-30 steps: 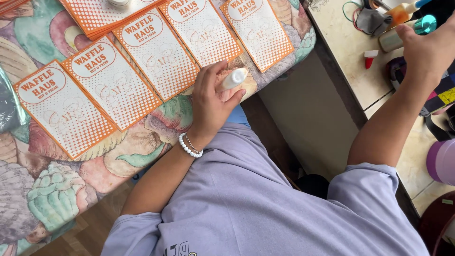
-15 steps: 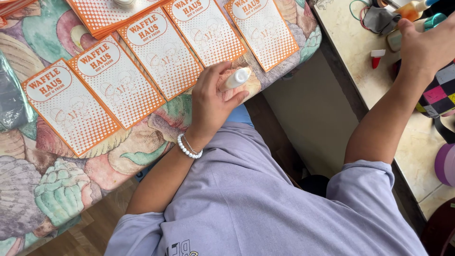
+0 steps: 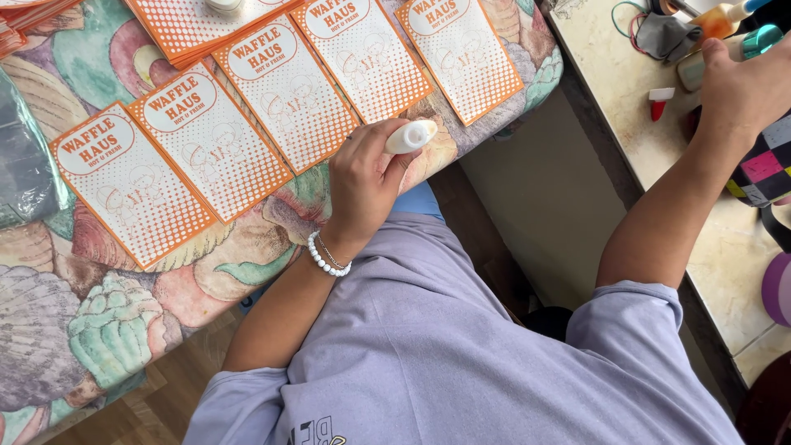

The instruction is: Applying glue to the edges of paper bags for assembly

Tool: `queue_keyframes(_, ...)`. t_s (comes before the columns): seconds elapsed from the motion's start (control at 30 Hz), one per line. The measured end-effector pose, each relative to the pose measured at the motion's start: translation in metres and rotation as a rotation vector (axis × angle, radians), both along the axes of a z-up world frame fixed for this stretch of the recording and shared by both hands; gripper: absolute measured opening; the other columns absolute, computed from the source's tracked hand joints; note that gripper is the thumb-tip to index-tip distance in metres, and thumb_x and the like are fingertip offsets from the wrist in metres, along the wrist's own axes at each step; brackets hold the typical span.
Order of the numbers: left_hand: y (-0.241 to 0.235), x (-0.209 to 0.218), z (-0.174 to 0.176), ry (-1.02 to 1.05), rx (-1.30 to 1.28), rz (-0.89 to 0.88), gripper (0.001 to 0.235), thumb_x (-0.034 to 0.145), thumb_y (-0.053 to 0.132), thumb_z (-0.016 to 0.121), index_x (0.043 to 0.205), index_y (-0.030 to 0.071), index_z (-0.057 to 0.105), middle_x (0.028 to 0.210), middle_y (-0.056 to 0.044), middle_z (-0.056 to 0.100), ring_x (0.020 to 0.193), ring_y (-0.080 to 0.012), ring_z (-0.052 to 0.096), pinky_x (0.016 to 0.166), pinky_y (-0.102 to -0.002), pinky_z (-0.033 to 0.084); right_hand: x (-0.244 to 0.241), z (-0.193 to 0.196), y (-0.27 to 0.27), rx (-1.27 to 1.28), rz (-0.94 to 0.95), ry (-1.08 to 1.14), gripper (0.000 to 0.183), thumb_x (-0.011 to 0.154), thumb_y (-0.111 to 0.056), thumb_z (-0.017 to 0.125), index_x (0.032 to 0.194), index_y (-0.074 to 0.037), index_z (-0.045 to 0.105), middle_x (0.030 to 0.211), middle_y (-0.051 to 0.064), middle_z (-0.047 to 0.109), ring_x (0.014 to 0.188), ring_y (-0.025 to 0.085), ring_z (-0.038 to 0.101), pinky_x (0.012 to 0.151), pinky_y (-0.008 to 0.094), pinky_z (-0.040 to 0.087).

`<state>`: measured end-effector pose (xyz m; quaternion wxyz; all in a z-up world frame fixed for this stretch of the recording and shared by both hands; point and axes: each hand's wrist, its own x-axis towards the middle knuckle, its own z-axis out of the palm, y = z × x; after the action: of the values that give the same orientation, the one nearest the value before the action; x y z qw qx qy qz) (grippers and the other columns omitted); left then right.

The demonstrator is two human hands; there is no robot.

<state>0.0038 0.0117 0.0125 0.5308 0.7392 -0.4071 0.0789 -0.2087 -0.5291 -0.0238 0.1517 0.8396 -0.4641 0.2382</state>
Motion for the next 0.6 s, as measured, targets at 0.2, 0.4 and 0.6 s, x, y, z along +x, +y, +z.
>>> queue_keyframes(0.2,-0.001,0.001,-0.007,0.020,0.016,-0.005,0.027,0.102,0.026,0.069,0.119,0.006,0.064,0.111,-0.009,0.073,0.098,-0.0301,0.069,0.086,-0.042,0.053,0.000,-0.002,0.003,0.037,-0.016,-0.014,0.070,0.111,-0.055,0.104,0.128,-0.009,0.054,0.108,0.012,0.071,0.087,0.032,0.074,0.050,0.044,0.056)
queue_keyframes(0.4,-0.003,0.001,-0.004,0.038,0.007,-0.015,0.027,0.099,0.022,0.074,0.117,0.005,0.065,0.109,-0.011,0.073,0.098,-0.0298,0.069,0.087,-0.041,0.053,0.000,-0.009,-0.010,0.054,0.000,-0.043,0.064,0.111,-0.054,0.102,0.119,-0.011,0.056,0.099,0.009,0.068,0.079,0.031,0.073,0.046,0.045,0.053)
queue_keyframes(0.6,-0.006,0.002,-0.015,0.093,0.016,-0.032,0.031,0.096,0.022,0.077,0.119,0.004,0.064,0.112,-0.011,0.073,0.100,-0.0295,0.069,0.089,-0.040,0.053,-0.004,-0.018,-0.016,0.125,-0.046,-0.120,0.055,0.108,-0.055,0.097,0.112,-0.016,0.058,0.092,0.005,0.069,0.073,0.025,0.072,0.047,0.043,0.053)
